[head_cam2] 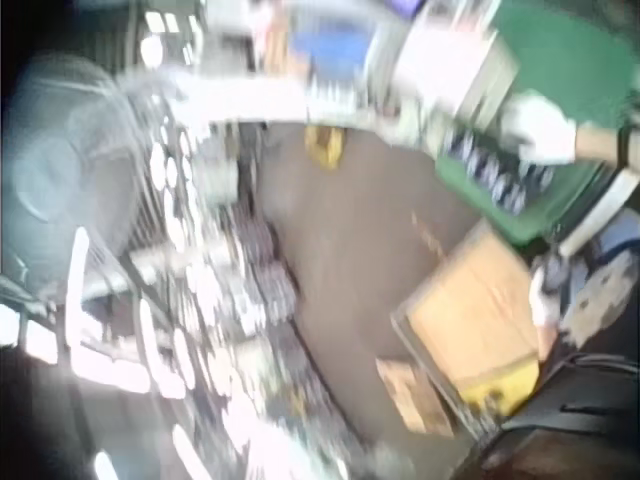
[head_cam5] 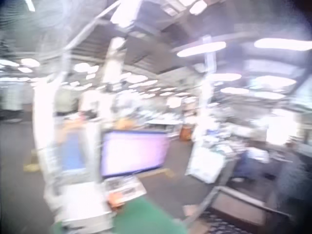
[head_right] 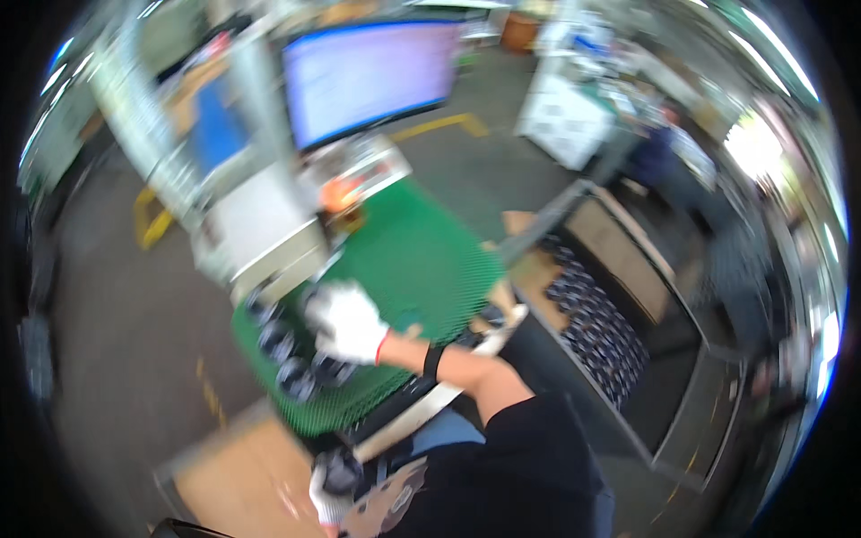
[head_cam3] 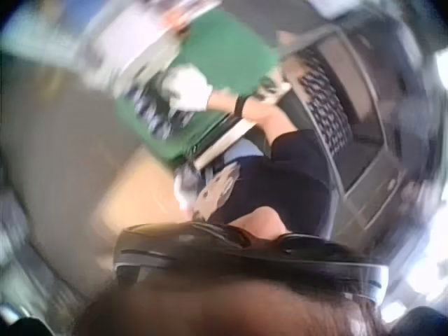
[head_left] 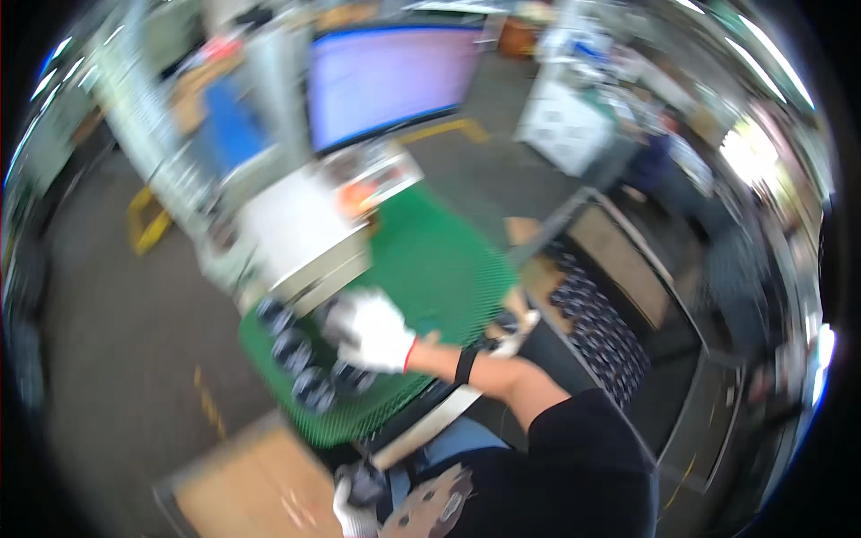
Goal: Inspecting and measuring metal pistons at a quality control station and sorting them into bins.
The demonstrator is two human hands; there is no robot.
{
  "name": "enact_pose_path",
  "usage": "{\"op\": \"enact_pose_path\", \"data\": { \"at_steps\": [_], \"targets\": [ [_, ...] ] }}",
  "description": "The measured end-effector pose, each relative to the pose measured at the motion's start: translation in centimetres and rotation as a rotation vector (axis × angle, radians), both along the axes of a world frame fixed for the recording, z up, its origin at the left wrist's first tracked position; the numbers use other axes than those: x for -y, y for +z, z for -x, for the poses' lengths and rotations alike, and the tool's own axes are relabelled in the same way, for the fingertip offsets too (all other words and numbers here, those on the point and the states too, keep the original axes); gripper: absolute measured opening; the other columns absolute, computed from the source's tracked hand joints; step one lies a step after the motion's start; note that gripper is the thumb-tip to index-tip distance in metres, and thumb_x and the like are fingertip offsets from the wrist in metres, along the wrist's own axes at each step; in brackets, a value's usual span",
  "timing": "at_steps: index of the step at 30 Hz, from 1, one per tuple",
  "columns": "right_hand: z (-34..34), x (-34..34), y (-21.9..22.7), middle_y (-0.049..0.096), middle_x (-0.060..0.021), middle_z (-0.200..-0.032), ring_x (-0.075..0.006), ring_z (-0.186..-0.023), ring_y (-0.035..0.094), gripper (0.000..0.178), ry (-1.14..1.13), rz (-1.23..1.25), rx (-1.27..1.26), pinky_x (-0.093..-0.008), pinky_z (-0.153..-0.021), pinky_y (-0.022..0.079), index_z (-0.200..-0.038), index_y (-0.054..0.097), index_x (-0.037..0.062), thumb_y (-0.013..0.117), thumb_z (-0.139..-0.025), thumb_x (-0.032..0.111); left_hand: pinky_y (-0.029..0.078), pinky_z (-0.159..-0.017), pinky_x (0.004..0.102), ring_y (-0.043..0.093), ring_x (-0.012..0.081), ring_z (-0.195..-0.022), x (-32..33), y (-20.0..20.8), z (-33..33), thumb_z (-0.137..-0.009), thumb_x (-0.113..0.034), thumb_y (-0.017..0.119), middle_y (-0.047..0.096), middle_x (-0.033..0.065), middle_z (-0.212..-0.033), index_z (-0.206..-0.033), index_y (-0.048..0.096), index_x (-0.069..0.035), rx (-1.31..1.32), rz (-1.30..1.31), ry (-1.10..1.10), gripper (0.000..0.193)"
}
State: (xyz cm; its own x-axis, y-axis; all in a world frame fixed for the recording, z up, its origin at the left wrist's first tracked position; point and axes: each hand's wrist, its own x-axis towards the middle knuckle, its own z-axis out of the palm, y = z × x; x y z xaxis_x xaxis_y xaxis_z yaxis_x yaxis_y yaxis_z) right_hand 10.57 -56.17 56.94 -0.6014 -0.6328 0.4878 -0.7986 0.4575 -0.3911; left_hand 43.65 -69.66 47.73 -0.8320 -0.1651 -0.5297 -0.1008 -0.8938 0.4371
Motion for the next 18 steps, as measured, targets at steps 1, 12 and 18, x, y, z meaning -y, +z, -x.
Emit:
{"op": "enact_pose_path", "data": {
  "at_steps": [1, 12, 18],
  "targets": [
    [-2.6, -1.4, 0.0, 0.058, -0.02, -0.108, -0.0413, -0.098, 0.056, 0.039, -0.025, -0.001, 0.053, -0.0523, -0.082, 0.046, -0.102, 0.062, 0.0081, 0.066, -0.067, 0.025, 0.047, -0.101, 0.0423, 0.058, 0.0309, -0.117, 2.7, -4.5, -0.5, -0.089, -0.037, 0.057, 0.061, 0.0139, -0.126, -0.132, 0.054, -0.007, 0.003, -0.208, -0.198, 0.052],
    [-16.6, -14.4, -9.8, 0.059, -0.0184, -0.113, -0.0377, -0.107, 0.056, 0.054, -0.3, -0.21, 0.57, -0.049, -0.091, 0.046, -0.129, 0.055, 0.0079, 0.063, -0.083, 0.036, 0.05, -0.089, 0.0405, 0.061, 0.0245, -0.102, -3.1, 3.2, 7.7, -0.095, -0.033, 0.048, 0.064, 0.0124, -0.111, -0.114, 0.06, -0.006, 0.361, 0.007, -0.444, 0.035],
    [-18.5, -13.3, -8.6, 0.061, -0.0236, -0.12, -0.0381, -0.11, 0.06, 0.058, -0.183, -0.007, 0.861, -0.0447, -0.096, 0.047, -0.132, 0.055, 0.0043, 0.062, -0.086, 0.038, 0.05, -0.083, 0.0374, 0.063, 0.0198, -0.095, -3.9, 4.8, 8.2, -0.098, -0.025, 0.045, 0.067, 0.0108, -0.102, -0.103, 0.063, -0.006, 0.412, 0.038, -0.45, 0.027]
  ]
}}
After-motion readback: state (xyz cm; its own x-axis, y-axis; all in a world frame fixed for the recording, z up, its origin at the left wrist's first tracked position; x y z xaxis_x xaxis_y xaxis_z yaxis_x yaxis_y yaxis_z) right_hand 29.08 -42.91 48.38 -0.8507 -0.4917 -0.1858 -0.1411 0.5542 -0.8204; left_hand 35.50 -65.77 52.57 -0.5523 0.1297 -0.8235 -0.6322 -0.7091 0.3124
